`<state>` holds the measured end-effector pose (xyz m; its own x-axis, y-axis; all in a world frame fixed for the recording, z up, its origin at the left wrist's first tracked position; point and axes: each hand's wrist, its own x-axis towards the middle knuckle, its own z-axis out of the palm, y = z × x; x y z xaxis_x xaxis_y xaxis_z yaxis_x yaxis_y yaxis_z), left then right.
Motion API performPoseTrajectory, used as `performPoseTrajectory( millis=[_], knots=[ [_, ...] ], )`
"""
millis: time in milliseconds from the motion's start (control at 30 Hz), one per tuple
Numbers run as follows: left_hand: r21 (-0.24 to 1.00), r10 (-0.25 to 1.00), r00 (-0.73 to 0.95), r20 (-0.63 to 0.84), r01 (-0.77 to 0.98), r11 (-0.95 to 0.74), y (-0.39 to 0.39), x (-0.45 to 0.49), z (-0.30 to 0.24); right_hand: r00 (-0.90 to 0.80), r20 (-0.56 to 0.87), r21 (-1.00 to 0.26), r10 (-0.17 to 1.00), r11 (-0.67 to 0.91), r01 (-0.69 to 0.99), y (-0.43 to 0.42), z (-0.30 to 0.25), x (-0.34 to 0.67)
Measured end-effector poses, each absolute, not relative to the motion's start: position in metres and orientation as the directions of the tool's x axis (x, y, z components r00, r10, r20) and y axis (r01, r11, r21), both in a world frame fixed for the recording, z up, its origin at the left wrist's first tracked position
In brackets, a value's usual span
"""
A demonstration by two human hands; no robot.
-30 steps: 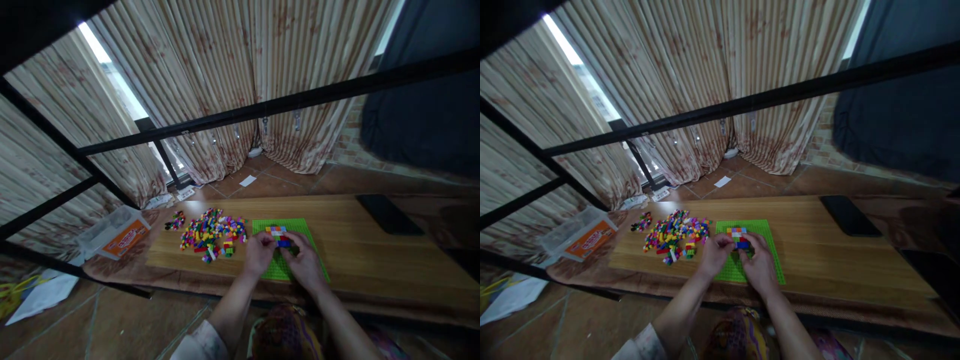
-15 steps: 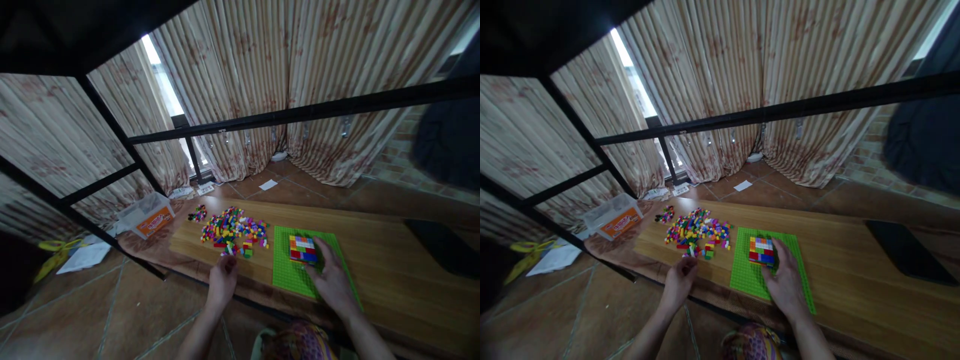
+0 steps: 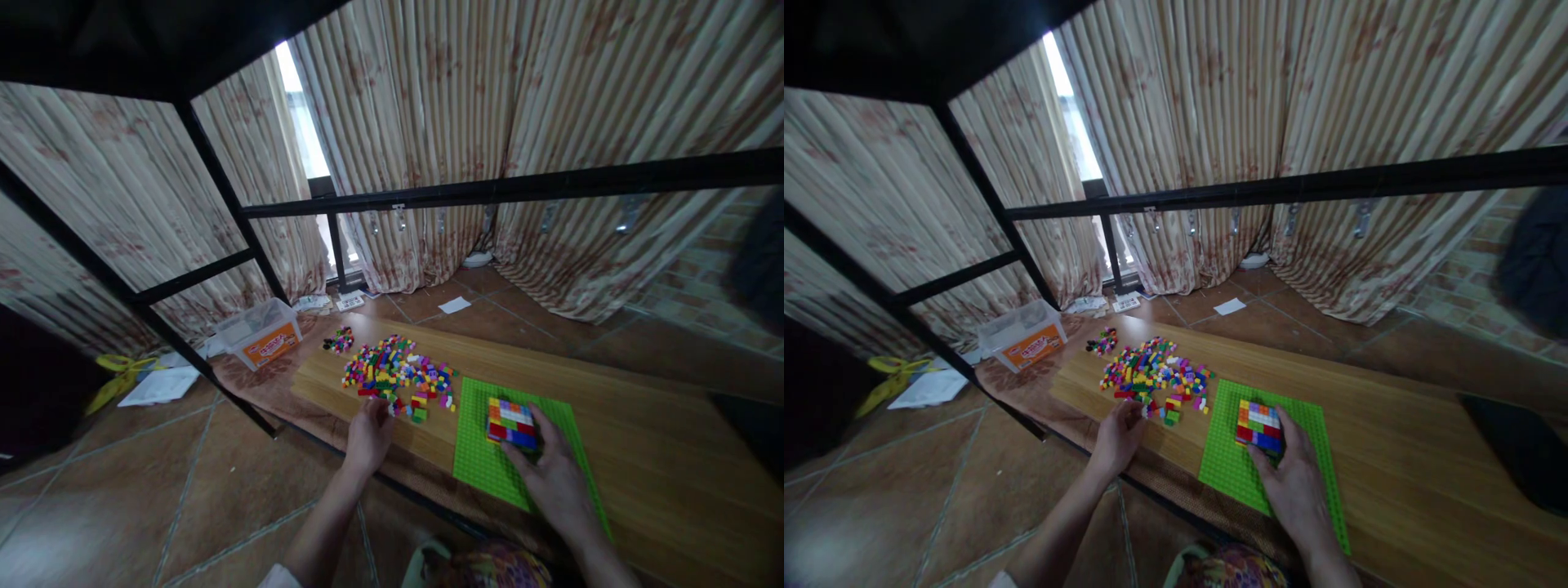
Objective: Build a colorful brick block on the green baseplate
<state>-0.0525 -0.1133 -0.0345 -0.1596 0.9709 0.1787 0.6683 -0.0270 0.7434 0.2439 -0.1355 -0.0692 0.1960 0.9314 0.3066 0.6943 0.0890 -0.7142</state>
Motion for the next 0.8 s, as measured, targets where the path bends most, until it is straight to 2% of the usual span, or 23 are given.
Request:
performPoseTrajectory(
  millis=[100,200,400,500,633,800],
  knots=[
    [0.726,0.97,-0.143,0.198,0.686,-0.047,-0.113,-0.045,-0.033,0.203,0.29,-0.704,0.935,0.065,0.707,-0.137,-0.069,0.242],
    [0.681,0.979,-0.049,0.198,0.725,-0.102,-0.117,-0.027,-0.027,0.204,0.286,-0.69,0.936,0.054,0.721,-0.138,-0.066,0.241],
    [0.407,0.99,0.013,0.143,0.911,-0.07,-0.114,0.009,-0.017,0.189,0.302,-0.699,0.934,0.083,0.71,-0.14,-0.064,0.24],
    [0.335,0.994,0.011,0.112,0.941,-0.048,-0.108,0.013,-0.017,0.191,0.318,-0.704,0.929,0.097,0.703,-0.14,-0.065,0.24],
    [0.342,0.987,0.032,0.159,0.936,-0.085,-0.103,0.015,-0.018,0.203,0.324,-0.709,0.924,0.095,0.699,-0.139,-0.063,0.238],
    [0.475,0.929,0.145,0.341,0.826,-0.304,-0.098,0.027,-0.009,0.218,0.304,-0.735,0.927,0.082,0.673,-0.14,-0.058,0.235]
  ],
)
